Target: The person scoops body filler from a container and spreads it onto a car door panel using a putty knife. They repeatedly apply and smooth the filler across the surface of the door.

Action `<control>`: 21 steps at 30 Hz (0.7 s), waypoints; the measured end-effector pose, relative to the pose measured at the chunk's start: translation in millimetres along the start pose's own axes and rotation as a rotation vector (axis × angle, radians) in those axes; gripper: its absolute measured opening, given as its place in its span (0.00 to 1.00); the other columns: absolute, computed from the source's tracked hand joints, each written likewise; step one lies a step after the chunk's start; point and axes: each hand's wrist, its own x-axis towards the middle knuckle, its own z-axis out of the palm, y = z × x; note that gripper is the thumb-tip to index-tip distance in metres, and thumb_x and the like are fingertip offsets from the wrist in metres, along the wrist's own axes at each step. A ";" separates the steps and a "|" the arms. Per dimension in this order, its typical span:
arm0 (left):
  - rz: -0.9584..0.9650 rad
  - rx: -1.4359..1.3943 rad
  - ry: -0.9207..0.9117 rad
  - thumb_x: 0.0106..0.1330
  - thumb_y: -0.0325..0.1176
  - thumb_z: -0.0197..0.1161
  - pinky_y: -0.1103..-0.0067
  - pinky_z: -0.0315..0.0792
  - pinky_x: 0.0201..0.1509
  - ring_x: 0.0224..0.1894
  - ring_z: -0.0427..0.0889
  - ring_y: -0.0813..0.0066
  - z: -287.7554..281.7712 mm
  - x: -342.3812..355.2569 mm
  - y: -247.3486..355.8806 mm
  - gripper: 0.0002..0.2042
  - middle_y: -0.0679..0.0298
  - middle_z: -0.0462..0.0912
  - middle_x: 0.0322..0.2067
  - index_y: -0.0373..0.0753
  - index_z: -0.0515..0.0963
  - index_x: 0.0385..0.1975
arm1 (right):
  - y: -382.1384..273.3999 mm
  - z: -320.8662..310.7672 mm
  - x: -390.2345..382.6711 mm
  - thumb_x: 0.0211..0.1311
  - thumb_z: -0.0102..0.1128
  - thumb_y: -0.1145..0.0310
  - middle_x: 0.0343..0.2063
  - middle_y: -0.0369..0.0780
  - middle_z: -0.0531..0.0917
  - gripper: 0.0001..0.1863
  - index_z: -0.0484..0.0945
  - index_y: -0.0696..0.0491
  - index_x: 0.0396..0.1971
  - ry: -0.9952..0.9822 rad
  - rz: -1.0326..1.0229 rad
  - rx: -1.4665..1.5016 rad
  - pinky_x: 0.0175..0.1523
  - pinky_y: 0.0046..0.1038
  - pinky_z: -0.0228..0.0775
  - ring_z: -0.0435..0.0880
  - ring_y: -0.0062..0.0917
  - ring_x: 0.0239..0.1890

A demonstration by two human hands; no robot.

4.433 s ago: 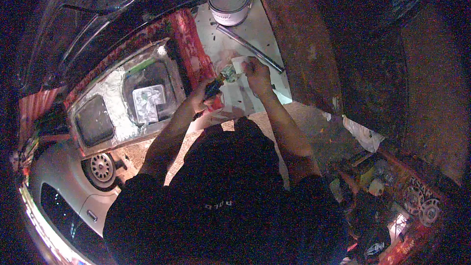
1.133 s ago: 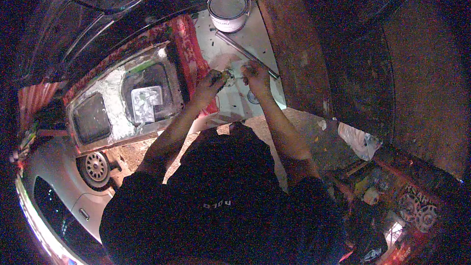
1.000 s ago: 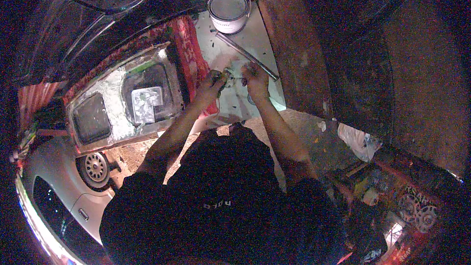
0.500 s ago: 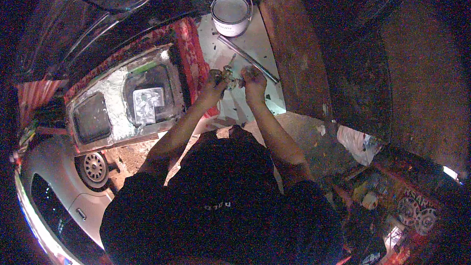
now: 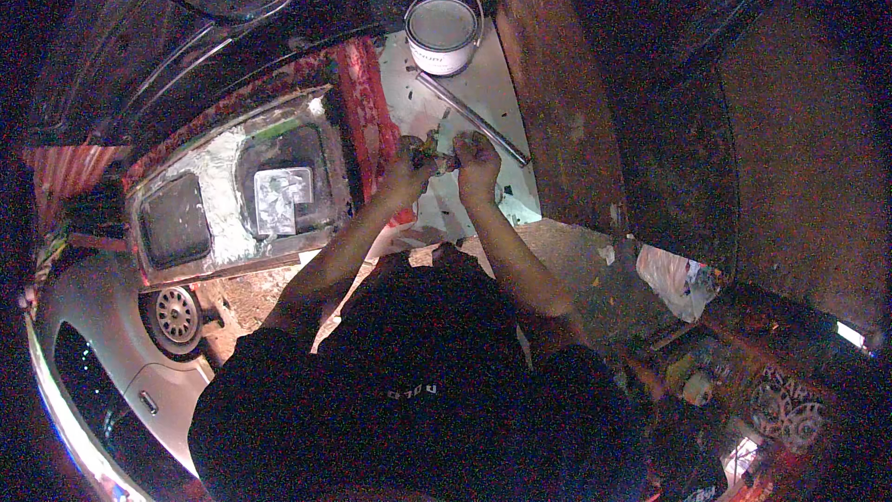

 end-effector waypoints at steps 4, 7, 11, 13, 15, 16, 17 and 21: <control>0.075 0.085 0.073 0.61 0.39 0.65 0.68 0.71 0.45 0.41 0.77 0.58 -0.2 -0.4 -8.3 0.23 0.48 0.73 0.37 0.31 0.62 0.44 | -9.4 -0.4 2.6 0.58 0.62 0.75 0.26 0.37 0.80 0.08 0.76 0.59 0.36 -0.018 -0.016 -0.086 0.22 0.24 0.68 0.75 0.21 0.21; 0.023 0.044 0.070 0.61 0.37 0.65 0.67 0.69 0.46 0.42 0.77 0.55 -4.6 -3.7 7.3 0.22 0.47 0.72 0.38 0.31 0.62 0.45 | -8.1 -4.6 4.3 0.58 0.62 0.75 0.26 0.37 0.79 0.08 0.76 0.59 0.36 0.006 0.005 -0.142 0.22 0.24 0.68 0.75 0.20 0.20; 0.216 0.154 0.141 0.61 0.32 0.61 0.65 0.68 0.48 0.44 0.75 0.50 -5.6 -3.3 -4.1 0.18 0.47 0.71 0.39 0.33 0.62 0.46 | 1.9 -4.2 6.4 0.59 0.62 0.74 0.25 0.37 0.79 0.08 0.76 0.59 0.37 0.004 -0.042 -0.070 0.22 0.24 0.68 0.74 0.20 0.19; 0.327 0.240 0.164 0.61 0.30 0.58 0.64 0.68 0.48 0.44 0.75 0.49 -9.0 -4.7 -12.9 0.17 0.46 0.71 0.39 0.34 0.62 0.47 | 0.7 -1.3 5.6 0.59 0.62 0.74 0.26 0.37 0.79 0.08 0.76 0.59 0.37 0.003 -0.044 -0.042 0.22 0.23 0.68 0.74 0.19 0.19; 0.270 0.183 0.157 0.61 0.29 0.57 0.64 0.68 0.48 0.45 0.75 0.48 -10.0 -6.4 -5.1 0.17 0.46 0.70 0.39 0.34 0.62 0.47 | -1.1 -0.9 4.6 0.59 0.62 0.74 0.26 0.37 0.80 0.08 0.76 0.59 0.37 -0.004 -0.043 -0.050 0.22 0.23 0.69 0.75 0.20 0.19; 0.200 0.117 0.145 0.62 0.29 0.56 0.64 0.68 0.48 0.45 0.75 0.48 -10.2 -7.1 2.6 0.17 0.45 0.70 0.39 0.34 0.61 0.48 | -1.8 -1.0 4.6 0.59 0.62 0.74 0.26 0.37 0.80 0.08 0.76 0.59 0.37 -0.007 -0.043 -0.054 0.22 0.23 0.70 0.75 0.20 0.19; 0.161 0.092 0.118 0.62 0.29 0.56 0.65 0.68 0.48 0.45 0.75 0.48 -9.8 -5.5 3.6 0.17 0.45 0.70 0.39 0.35 0.61 0.48 | -1.8 -1.2 5.4 0.59 0.62 0.74 0.26 0.38 0.80 0.08 0.76 0.59 0.37 -0.007 -0.046 -0.062 0.22 0.23 0.70 0.75 0.20 0.19; 0.129 0.057 0.085 0.61 0.29 0.57 0.65 0.68 0.48 0.43 0.75 0.50 -10.7 -5.7 6.1 0.19 0.47 0.70 0.39 0.35 0.60 0.49 | -2.6 1.3 4.1 0.59 0.61 0.75 0.26 0.38 0.79 0.07 0.76 0.59 0.36 -0.016 -0.048 -0.063 0.22 0.24 0.70 0.76 0.21 0.19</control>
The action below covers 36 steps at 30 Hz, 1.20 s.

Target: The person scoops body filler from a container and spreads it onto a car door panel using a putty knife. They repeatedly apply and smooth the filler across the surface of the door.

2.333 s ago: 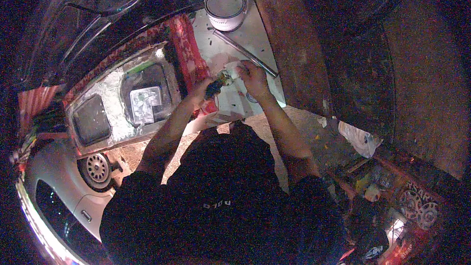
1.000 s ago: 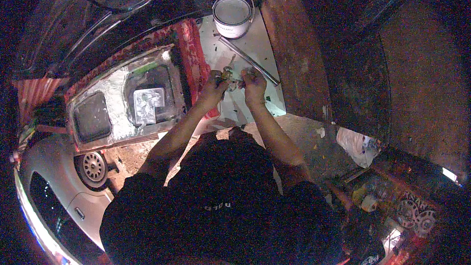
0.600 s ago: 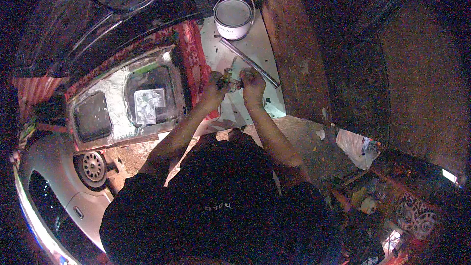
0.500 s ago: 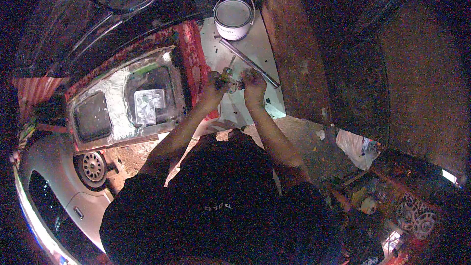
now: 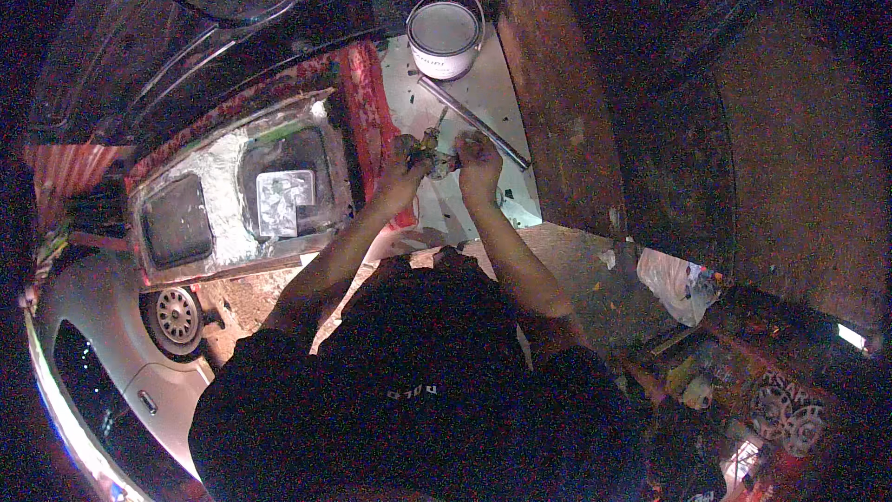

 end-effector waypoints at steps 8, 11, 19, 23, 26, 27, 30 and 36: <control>0.099 0.000 0.023 0.62 0.29 0.57 0.69 0.68 0.44 0.38 0.73 0.60 0.6 1.1 -9.3 0.17 0.54 0.68 0.35 0.34 0.60 0.47 | -2.5 -0.5 -0.8 0.60 0.60 0.73 0.26 0.38 0.79 0.07 0.76 0.59 0.35 -0.004 -0.020 -0.006 0.23 0.25 0.70 0.76 0.21 0.19; -0.018 -0.150 0.001 0.63 0.30 0.57 0.69 0.65 0.46 0.38 0.69 0.63 -1.2 -2.0 4.7 0.13 0.57 0.65 0.34 0.34 0.65 0.42 | -4.3 2.4 -2.6 0.60 0.61 0.72 0.25 0.37 0.79 0.08 0.75 0.59 0.36 0.004 -0.010 -0.026 0.24 0.24 0.70 0.76 0.21 0.19; 0.046 0.086 0.030 0.60 0.31 0.61 0.62 0.72 0.41 0.41 0.79 0.46 -7.5 -7.8 10.5 0.23 0.49 0.74 0.37 0.39 0.58 0.52 | -4.7 4.9 -4.1 0.61 0.60 0.73 0.21 0.35 0.77 0.07 0.76 0.59 0.36 0.028 0.002 -0.029 0.22 0.22 0.66 0.73 0.19 0.16; 0.124 0.257 0.065 0.58 0.32 0.64 0.61 0.74 0.40 0.41 0.79 0.45 -10.4 -13.6 22.7 0.26 0.49 0.73 0.42 0.39 0.58 0.54 | -5.0 3.8 -4.5 0.61 0.60 0.73 0.21 0.36 0.77 0.07 0.75 0.59 0.36 0.028 0.031 0.028 0.22 0.23 0.65 0.73 0.19 0.16; 0.166 0.328 0.071 0.56 0.32 0.65 0.61 0.75 0.38 0.40 0.79 0.46 -10.8 -14.8 18.3 0.28 0.50 0.71 0.45 0.39 0.59 0.54 | -5.5 4.9 -6.4 0.60 0.60 0.73 0.21 0.36 0.77 0.07 0.75 0.59 0.36 0.031 0.031 0.059 0.22 0.23 0.66 0.73 0.20 0.16; 0.210 0.358 0.088 0.56 0.32 0.65 0.61 0.75 0.38 0.40 0.79 0.46 -10.9 -14.4 18.0 0.28 0.50 0.70 0.45 0.38 0.59 0.53 | -5.5 4.7 -6.8 0.60 0.60 0.73 0.21 0.36 0.77 0.07 0.75 0.59 0.36 0.034 0.028 0.058 0.22 0.23 0.66 0.74 0.20 0.16; 0.234 0.416 0.134 0.55 0.31 0.66 0.61 0.76 0.36 0.39 0.80 0.47 -10.5 -17.9 25.2 0.28 0.50 0.70 0.46 0.37 0.59 0.53 | -4.0 3.4 -8.7 0.59 0.62 0.72 0.23 0.37 0.78 0.09 0.74 0.60 0.36 0.052 0.044 0.037 0.23 0.24 0.69 0.76 0.21 0.18; 0.158 0.424 0.073 0.54 0.31 0.66 0.62 0.77 0.34 0.38 0.80 0.48 -9.2 -19.4 20.6 0.28 0.50 0.70 0.46 0.37 0.59 0.52 | 4.1 1.1 -9.3 0.58 0.64 0.70 0.27 0.39 0.80 0.13 0.75 0.62 0.37 0.055 0.020 -0.065 0.28 0.23 0.71 0.77 0.20 0.24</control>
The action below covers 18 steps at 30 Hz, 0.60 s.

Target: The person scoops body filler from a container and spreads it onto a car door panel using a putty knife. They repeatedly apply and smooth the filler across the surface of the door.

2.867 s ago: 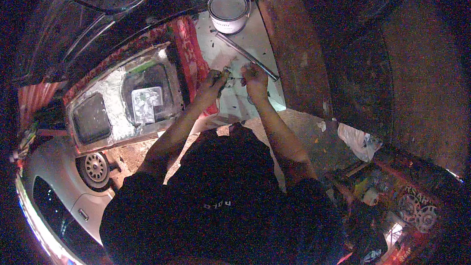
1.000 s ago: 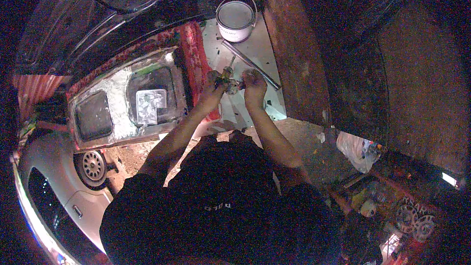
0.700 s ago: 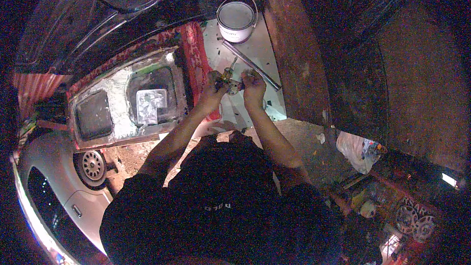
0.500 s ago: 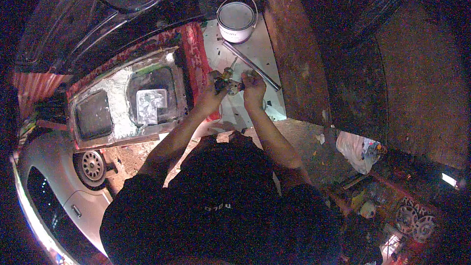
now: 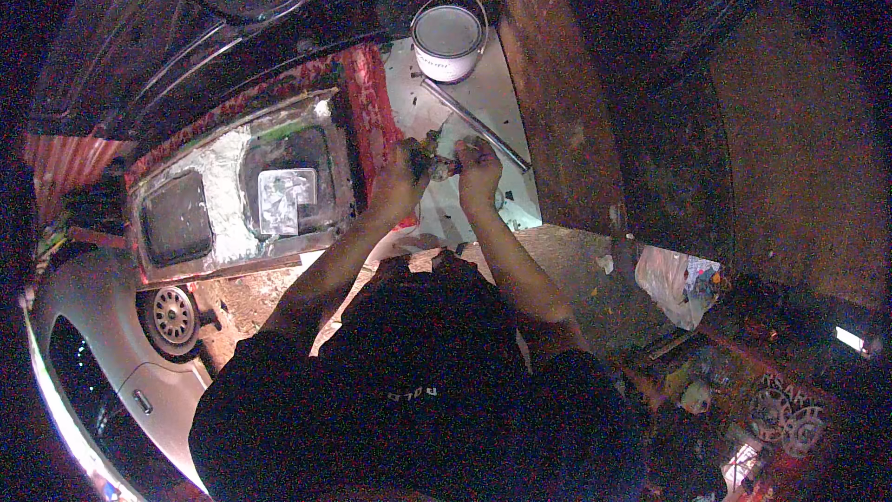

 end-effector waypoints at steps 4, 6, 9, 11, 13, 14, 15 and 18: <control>-0.072 0.062 -0.085 0.54 0.31 0.66 0.61 0.76 0.34 0.36 0.81 0.47 2.4 -6.2 -1.8 0.28 0.48 0.71 0.46 0.37 0.59 0.52 | 0.4 -0.9 -2.0 0.59 0.63 0.69 0.29 0.38 0.80 0.12 0.75 0.61 0.38 -0.042 0.005 0.011 0.32 0.23 0.70 0.76 0.18 0.26; -0.029 -0.020 -0.040 0.55 0.32 0.65 0.60 0.75 0.33 0.34 0.81 0.46 3.4 -9.0 -8.4 0.27 0.48 0.72 0.44 0.37 0.59 0.51 | -5.9 -5.6 4.0 0.60 0.61 0.69 0.28 0.37 0.80 0.11 0.76 0.60 0.38 0.010 -0.067 -0.033 0.32 0.22 0.69 0.75 0.18 0.25; -0.012 -0.030 0.009 0.56 0.32 0.64 0.58 0.74 0.33 0.34 0.81 0.45 -8.0 -12.0 -2.0 0.26 0.47 0.74 0.43 0.38 0.59 0.51 | -31.2 -14.5 5.6 0.62 0.60 0.69 0.26 0.36 0.79 0.11 0.76 0.60 0.38 -0.010 -0.140 -0.112 0.31 0.22 0.68 0.74 0.17 0.23; -0.040 -0.005 -0.004 0.56 0.32 0.64 0.57 0.74 0.34 0.34 0.80 0.44 -24.5 -13.2 12.1 0.26 0.47 0.74 0.43 0.38 0.59 0.51 | -54.8 -14.9 4.7 0.63 0.59 0.67 0.25 0.36 0.77 0.12 0.76 0.60 0.40 -0.048 -0.247 -0.228 0.29 0.20 0.66 0.72 0.16 0.22; -0.053 0.010 -0.050 0.55 0.32 0.64 0.58 0.75 0.35 0.35 0.80 0.44 -32.8 -14.5 15.4 0.26 0.46 0.72 0.46 0.38 0.60 0.52 | -67.3 -16.4 9.4 0.63 0.59 0.67 0.26 0.37 0.79 0.13 0.76 0.60 0.42 -0.100 -0.226 -0.334 0.31 0.22 0.68 0.74 0.18 0.24; -0.044 0.015 -0.070 0.55 0.32 0.65 0.58 0.76 0.36 0.36 0.80 0.44 -34.7 -15.3 14.2 0.27 0.46 0.70 0.48 0.38 0.60 0.52 | -69.9 -17.0 12.3 0.63 0.59 0.67 0.27 0.37 0.80 0.14 0.76 0.60 0.43 -0.126 -0.215 -0.387 0.33 0.23 0.69 0.75 0.19 0.24; -0.002 0.014 -0.086 0.55 0.33 0.66 0.58 0.77 0.38 0.36 0.80 0.43 -36.1 -14.3 10.9 0.28 0.44 0.68 0.51 0.37 0.60 0.53 | -70.2 -17.5 15.6 0.63 0.59 0.67 0.29 0.39 0.81 0.14 0.76 0.60 0.44 -0.125 -0.253 -0.433 0.34 0.24 0.70 0.77 0.22 0.26; 0.051 0.090 -0.072 0.52 0.34 0.68 0.59 0.78 0.39 0.38 0.80 0.45 -41.0 -16.4 16.2 0.29 0.46 0.67 0.53 0.38 0.62 0.53 | -67.0 -21.0 26.3 0.62 0.60 0.68 0.30 0.40 0.82 0.16 0.75 0.62 0.46 -0.127 -0.354 -0.540 0.34 0.25 0.70 0.78 0.22 0.28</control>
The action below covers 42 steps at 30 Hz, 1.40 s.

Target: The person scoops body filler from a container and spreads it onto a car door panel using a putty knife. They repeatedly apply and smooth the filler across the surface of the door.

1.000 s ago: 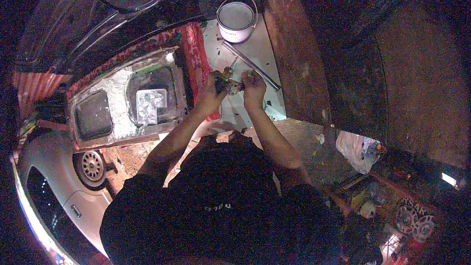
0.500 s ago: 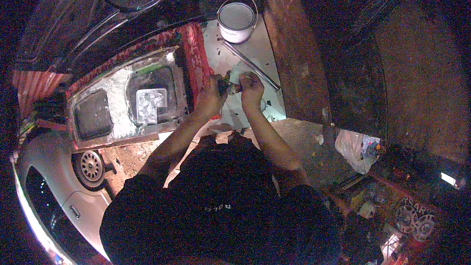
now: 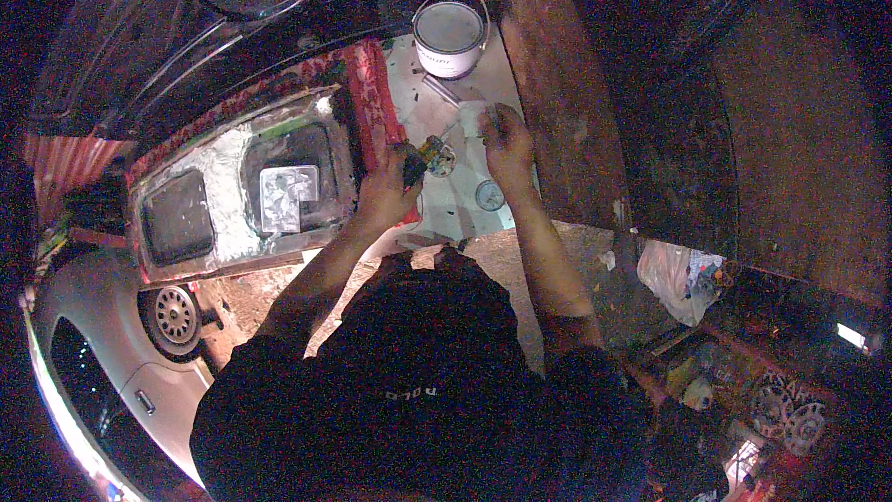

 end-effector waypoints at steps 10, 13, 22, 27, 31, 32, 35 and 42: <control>0.190 0.103 0.174 0.45 0.26 0.68 0.67 0.75 0.49 0.49 0.76 0.54 1.8 1.5 -7.5 0.24 0.58 0.72 0.49 0.43 0.72 0.47 | -10.1 -8.3 5.2 0.62 0.59 0.71 0.30 0.41 0.82 0.18 0.73 0.66 0.49 -0.077 0.038 -0.108 0.30 0.23 0.71 0.78 0.18 0.26; 0.214 0.091 0.221 0.46 0.26 0.66 0.68 0.72 0.51 0.47 0.75 0.59 3.2 0.8 -7.4 0.25 0.60 0.72 0.48 0.44 0.72 0.49 | -16.0 -9.8 3.7 0.61 0.58 0.72 0.28 0.42 0.82 0.17 0.74 0.66 0.48 -0.088 0.003 -0.129 0.32 0.24 0.72 0.79 0.20 0.27; 0.329 0.218 0.226 0.47 0.25 0.64 0.69 0.73 0.49 0.45 0.74 0.60 -3.2 1.0 -8.9 0.22 0.63 0.73 0.47 0.44 0.75 0.45 | -15.2 -11.2 4.6 0.60 0.60 0.71 0.24 0.42 0.82 0.16 0.75 0.65 0.45 -0.183 -0.083 -0.346 0.30 0.25 0.71 0.78 0.22 0.24; 0.300 0.162 0.250 0.48 0.25 0.65 0.69 0.73 0.49 0.46 0.74 0.59 -4.4 2.6 -10.6 0.22 0.63 0.73 0.48 0.44 0.74 0.46 | -44.3 -16.4 0.3 0.59 0.62 0.69 0.21 0.38 0.79 0.16 0.76 0.64 0.44 -0.198 0.296 0.049 0.23 0.22 0.66 0.74 0.18 0.18; 0.222 0.102 0.283 0.46 0.27 0.67 0.68 0.73 0.49 0.46 0.76 0.57 -5.7 4.0 -6.8 0.23 0.61 0.74 0.47 0.43 0.73 0.47 | -25.7 -20.8 -1.8 0.58 0.64 0.70 0.21 0.36 0.78 0.17 0.76 0.64 0.44 -0.142 0.289 0.224 0.21 0.22 0.64 0.72 0.16 0.17; 0.189 0.037 0.261 0.46 0.27 0.67 0.67 0.74 0.49 0.46 0.76 0.56 -5.9 4.2 -5.6 0.24 0.60 0.74 0.47 0.43 0.72 0.47 | -25.8 -18.8 -4.2 0.58 0.64 0.70 0.22 0.36 0.78 0.17 0.76 0.64 0.44 -0.120 0.269 0.262 0.21 0.22 0.64 0.72 0.16 0.17; 0.075 -0.156 0.189 0.45 0.27 0.68 0.66 0.75 0.48 0.45 0.78 0.53 -5.0 4.9 -4.8 0.25 0.57 0.75 0.45 0.41 0.71 0.47 | -30.6 -11.3 -8.0 0.59 0.64 0.70 0.23 0.36 0.79 0.17 0.75 0.64 0.44 -0.046 0.228 0.278 0.22 0.21 0.64 0.72 0.16 0.19; -0.065 -0.340 0.133 0.47 0.26 0.67 0.69 0.74 0.47 0.44 0.80 0.55 2.0 2.2 -1.5 0.23 0.54 0.77 0.41 0.39 0.71 0.45 | -10.1 -2.2 -5.5 0.60 0.60 0.67 0.31 0.41 0.83 0.16 0.77 0.61 0.44 -0.113 0.108 0.078 0.35 0.27 0.73 0.80 0.23 0.28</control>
